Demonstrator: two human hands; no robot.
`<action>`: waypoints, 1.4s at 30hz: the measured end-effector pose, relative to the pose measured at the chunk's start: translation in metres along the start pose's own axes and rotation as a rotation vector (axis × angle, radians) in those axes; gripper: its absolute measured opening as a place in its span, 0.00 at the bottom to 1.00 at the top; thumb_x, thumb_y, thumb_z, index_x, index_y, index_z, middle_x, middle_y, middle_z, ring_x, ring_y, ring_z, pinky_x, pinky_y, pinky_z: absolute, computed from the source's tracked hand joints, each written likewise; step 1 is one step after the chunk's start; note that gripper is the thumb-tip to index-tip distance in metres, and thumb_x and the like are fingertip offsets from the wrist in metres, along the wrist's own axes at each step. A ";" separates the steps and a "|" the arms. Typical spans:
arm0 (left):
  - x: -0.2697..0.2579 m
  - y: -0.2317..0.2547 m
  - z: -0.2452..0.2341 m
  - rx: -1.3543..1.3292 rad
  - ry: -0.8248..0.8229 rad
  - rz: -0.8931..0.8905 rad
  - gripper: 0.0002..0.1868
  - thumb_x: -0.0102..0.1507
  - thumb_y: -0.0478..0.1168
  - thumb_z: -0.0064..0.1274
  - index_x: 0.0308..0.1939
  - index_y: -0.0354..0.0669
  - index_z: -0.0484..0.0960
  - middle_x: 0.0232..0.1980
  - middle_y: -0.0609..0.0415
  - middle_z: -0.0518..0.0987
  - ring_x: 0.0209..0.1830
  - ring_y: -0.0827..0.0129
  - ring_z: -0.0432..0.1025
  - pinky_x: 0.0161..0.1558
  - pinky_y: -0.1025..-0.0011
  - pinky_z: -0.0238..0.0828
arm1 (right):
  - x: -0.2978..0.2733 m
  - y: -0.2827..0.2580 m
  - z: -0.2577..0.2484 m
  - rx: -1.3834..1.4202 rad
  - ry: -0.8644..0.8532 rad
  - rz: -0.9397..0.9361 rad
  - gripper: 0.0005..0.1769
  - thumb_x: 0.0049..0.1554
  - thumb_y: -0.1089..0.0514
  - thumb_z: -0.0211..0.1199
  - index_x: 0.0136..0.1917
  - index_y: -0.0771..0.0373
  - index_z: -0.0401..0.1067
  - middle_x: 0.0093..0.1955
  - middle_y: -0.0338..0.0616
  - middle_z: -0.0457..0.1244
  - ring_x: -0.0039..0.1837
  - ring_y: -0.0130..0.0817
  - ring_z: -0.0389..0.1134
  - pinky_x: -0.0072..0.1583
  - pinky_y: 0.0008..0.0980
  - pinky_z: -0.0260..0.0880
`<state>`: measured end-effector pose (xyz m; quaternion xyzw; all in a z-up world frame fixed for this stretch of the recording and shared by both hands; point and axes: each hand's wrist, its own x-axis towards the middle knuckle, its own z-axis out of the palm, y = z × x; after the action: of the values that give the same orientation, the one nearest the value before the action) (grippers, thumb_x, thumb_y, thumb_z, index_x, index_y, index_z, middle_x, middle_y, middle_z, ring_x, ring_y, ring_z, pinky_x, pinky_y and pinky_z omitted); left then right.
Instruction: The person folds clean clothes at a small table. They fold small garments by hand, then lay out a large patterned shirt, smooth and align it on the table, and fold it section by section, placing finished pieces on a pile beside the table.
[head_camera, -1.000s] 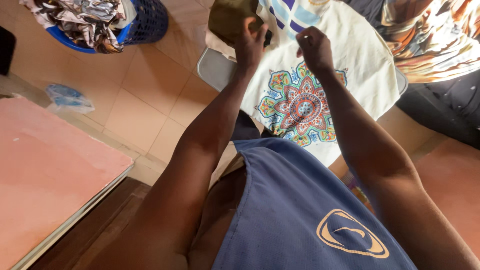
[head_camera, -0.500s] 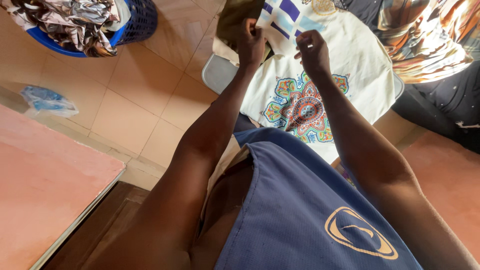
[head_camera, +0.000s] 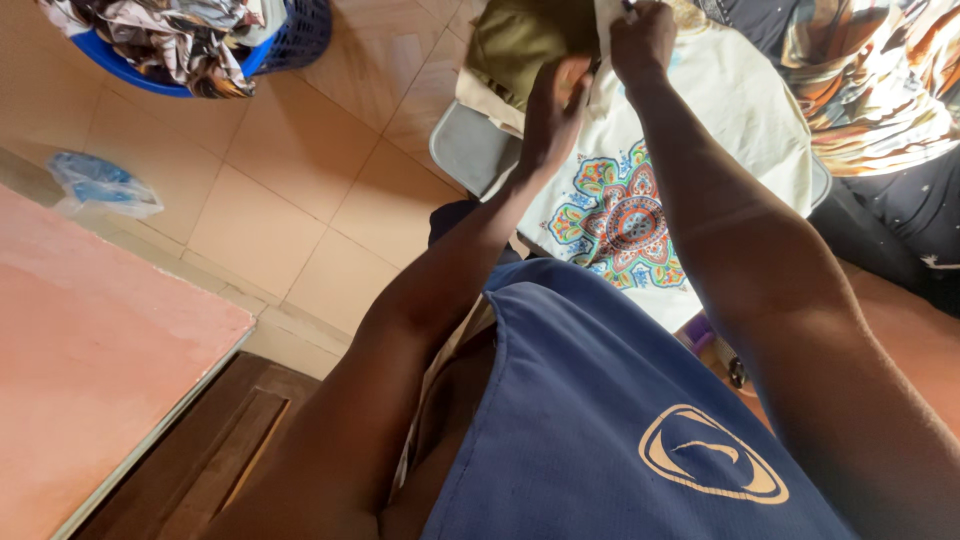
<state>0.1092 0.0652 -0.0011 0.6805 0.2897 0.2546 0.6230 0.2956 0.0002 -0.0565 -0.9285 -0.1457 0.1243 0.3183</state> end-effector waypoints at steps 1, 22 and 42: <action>-0.010 0.000 -0.012 0.025 -0.061 -0.083 0.10 0.72 0.40 0.52 0.56 0.42 0.77 0.52 0.52 0.82 0.45 0.67 0.79 0.46 0.69 0.78 | 0.000 -0.001 -0.001 -0.042 0.003 0.055 0.11 0.57 0.58 0.64 0.52 0.64 0.77 0.48 0.52 0.71 0.53 0.43 0.73 0.57 0.39 0.71; -0.187 -0.185 -0.097 -0.141 0.048 -0.623 0.34 0.56 0.46 0.69 0.57 0.35 0.68 0.50 0.42 0.74 0.48 0.53 0.69 0.49 0.61 0.70 | -0.081 0.025 -0.094 0.976 -0.273 0.068 0.20 0.72 0.47 0.51 0.63 0.66 0.68 0.58 0.47 0.67 0.60 0.43 0.72 0.62 0.51 0.79; -0.269 -0.031 -0.061 0.746 -0.775 -0.326 0.21 0.64 0.55 0.55 0.46 0.42 0.77 0.36 0.41 0.82 0.39 0.46 0.77 0.41 0.50 0.71 | -0.270 0.271 -0.178 0.783 0.188 0.395 0.17 0.72 0.46 0.48 0.53 0.62 0.63 0.49 0.39 0.56 0.51 0.31 0.65 0.48 0.42 0.81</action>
<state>-0.1252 -0.0822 -0.0223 0.8449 0.2114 -0.2334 0.4325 0.1545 -0.3978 -0.0531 -0.7555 0.1220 0.1433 0.6276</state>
